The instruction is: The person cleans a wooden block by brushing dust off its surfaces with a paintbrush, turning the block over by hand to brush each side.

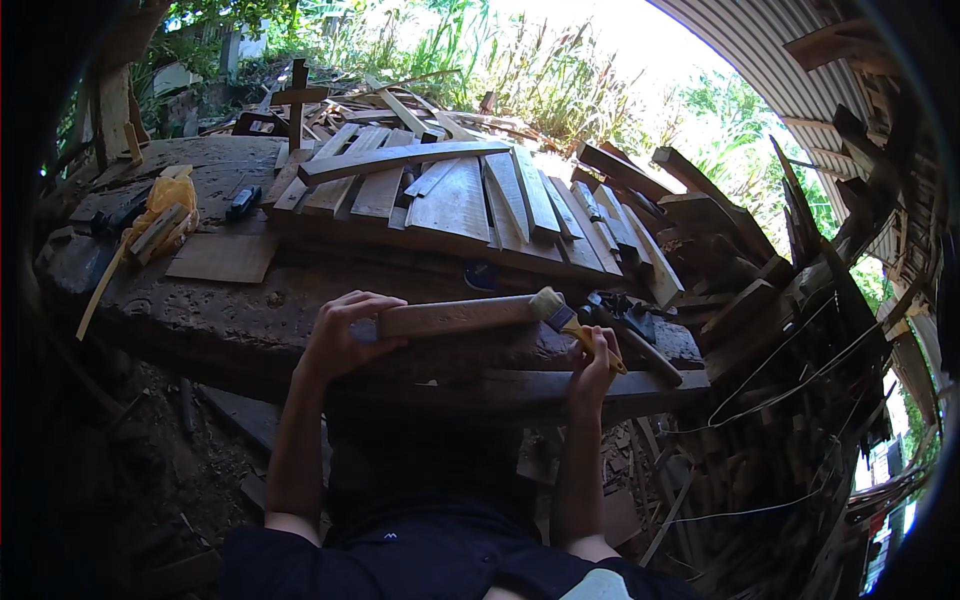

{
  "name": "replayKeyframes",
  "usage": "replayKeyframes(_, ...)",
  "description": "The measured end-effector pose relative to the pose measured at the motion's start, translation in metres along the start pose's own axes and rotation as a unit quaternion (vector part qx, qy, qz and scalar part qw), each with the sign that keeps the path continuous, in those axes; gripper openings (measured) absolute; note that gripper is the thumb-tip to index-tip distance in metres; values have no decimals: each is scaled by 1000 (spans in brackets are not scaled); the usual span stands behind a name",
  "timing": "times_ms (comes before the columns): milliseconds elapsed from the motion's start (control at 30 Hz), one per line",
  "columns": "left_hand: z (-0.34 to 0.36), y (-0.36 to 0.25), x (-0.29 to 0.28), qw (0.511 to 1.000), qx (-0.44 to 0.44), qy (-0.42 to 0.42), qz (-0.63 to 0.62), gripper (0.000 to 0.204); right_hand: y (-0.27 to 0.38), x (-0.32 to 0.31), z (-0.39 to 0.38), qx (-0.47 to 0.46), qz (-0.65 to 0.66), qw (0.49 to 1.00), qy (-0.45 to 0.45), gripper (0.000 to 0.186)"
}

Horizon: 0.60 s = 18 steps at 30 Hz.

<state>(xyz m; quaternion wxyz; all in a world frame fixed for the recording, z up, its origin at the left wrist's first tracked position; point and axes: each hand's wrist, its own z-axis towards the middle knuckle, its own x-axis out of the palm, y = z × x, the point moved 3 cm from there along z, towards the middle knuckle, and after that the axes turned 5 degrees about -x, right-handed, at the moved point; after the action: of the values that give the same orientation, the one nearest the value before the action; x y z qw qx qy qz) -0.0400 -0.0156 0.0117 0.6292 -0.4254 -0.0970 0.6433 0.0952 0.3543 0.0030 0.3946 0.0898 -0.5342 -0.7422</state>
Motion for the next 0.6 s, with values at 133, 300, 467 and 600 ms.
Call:
replayKeyframes(133, 1, 5, 2, 1000, 3, 4, -16, 51, 4, 9, -3, -36, -42, 998, -29, 22)
replayKeyframes(300, 0, 1, 0, 1000, -2, 1, -5, 51, -7, -4, -3, -18, -1, 1000, 20, 22)
replayKeyframes(467, 2, 1, 3, 1000, 2, 9, -18, 51, 22, -2, -6, -96, -115, 988, 32, 23)
replayKeyframes(600, -1, 0, -2, 1000, 1, 5, -4, 51, 64, 25, -22, -320, -394, 852, 127, 9)
